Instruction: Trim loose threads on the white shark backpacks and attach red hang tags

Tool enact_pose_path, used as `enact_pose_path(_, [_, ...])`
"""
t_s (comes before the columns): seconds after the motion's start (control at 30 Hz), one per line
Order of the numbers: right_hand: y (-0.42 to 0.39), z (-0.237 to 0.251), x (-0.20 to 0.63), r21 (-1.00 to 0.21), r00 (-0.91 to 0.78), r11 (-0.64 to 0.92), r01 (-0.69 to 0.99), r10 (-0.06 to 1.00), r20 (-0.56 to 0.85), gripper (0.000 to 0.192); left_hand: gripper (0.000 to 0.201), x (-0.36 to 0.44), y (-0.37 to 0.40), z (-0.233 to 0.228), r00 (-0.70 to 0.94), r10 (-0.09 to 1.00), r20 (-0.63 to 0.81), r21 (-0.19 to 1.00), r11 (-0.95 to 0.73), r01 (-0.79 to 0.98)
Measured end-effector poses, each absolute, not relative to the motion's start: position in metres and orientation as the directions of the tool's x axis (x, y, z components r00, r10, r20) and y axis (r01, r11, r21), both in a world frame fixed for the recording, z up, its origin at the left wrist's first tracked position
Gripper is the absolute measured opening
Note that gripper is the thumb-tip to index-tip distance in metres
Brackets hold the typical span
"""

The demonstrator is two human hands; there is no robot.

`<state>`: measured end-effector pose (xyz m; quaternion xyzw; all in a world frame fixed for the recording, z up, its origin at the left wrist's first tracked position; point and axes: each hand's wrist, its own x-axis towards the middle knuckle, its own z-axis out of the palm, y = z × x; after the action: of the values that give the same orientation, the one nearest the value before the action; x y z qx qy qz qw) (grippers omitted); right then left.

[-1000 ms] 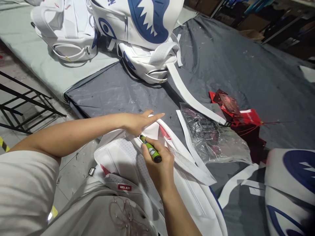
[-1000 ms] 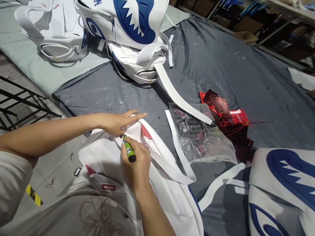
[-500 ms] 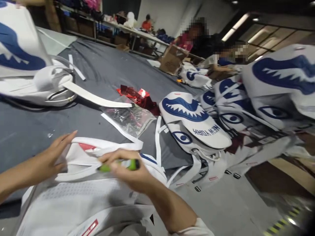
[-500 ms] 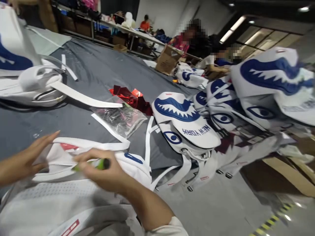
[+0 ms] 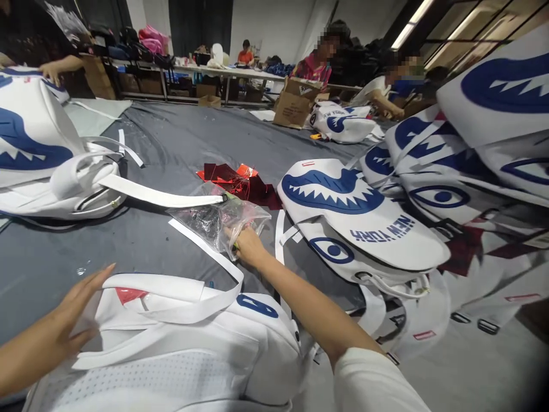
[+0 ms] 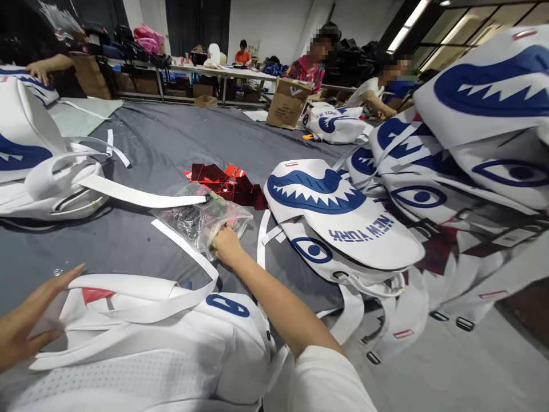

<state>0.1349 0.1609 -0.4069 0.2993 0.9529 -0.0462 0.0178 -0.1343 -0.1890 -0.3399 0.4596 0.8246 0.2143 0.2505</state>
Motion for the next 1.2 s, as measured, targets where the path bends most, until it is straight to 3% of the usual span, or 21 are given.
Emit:
enact_pose_path(0.2, [0.164, -0.417, 0.146, 0.088, -0.740, 0.748, 0.658, 0.664, -0.108, 0.024, 0.077, -0.141, -0.192, -0.351, -0.444, 0.876, -0.189, 0.583, 0.464, 0.667])
enact_pose_path(0.33, [0.168, -0.419, 0.152, 0.111, -0.780, 0.791, 0.602, 0.612, -0.130, 0.019, 0.079, -0.145, -0.192, -0.356, -0.423, 0.896, -0.139, 0.634, 0.408, 0.656])
enact_pose_path(0.5, [0.156, -0.423, 0.149, 0.140, -0.787, 0.790, 0.598, 0.611, -0.085, 0.027, 0.078, -0.144, -0.192, -0.357, -0.428, 0.893, -0.140, 0.650, 0.409, 0.641])
enact_pose_path(0.67, [0.150, -0.411, 0.154, 0.108, -0.797, 0.798, 0.592, 0.600, -0.067, 0.011, 0.080, -0.146, -0.194, -0.360, -0.422, 0.897, -0.129, 0.649, 0.398, 0.649])
enact_pose_path(0.73, [0.149, -0.398, 0.164, 0.093, -0.784, 0.782, 0.617, 0.620, -0.015, 0.008, 0.082, -0.145, -0.195, -0.361, -0.413, 0.904, -0.107, 0.634, 0.382, 0.672])
enact_pose_path(0.93, [0.120, -0.353, 0.214, 0.087, -0.630, 0.635, 0.768, 0.723, 0.285, 0.025, 0.066, -0.134, -0.194, -0.354, -0.416, 0.907, -0.071, 0.533, 0.387, 0.752])
enact_pose_path(1.0, [0.097, -0.336, 0.218, 0.076, -0.657, 0.695, 0.715, 0.632, 0.411, 0.029, 0.065, -0.126, -0.193, -0.343, -0.425, 0.905, -0.013, 0.499, 0.374, 0.782])
enact_pose_path(1.1, [0.051, -0.309, 0.204, 0.112, -0.679, 0.903, 0.415, 0.226, 0.699, 0.030, 0.063, -0.103, -0.193, -0.313, -0.437, 0.865, 0.247, 0.496, 0.275, 0.823])
enact_pose_path(1.17, [0.020, -0.293, 0.186, 0.198, -0.613, 0.962, 0.190, -0.041, 0.789, 0.029, 0.048, -0.080, -0.193, -0.289, -0.501, 0.773, 0.389, 0.607, 0.194, 0.770])
enact_pose_path(1.2, [0.006, -0.286, 0.177, 0.234, -0.600, 0.965, 0.117, -0.119, 0.791, 0.028, 0.040, -0.067, -0.193, -0.279, -0.532, 0.762, 0.370, 0.701, 0.148, 0.698])
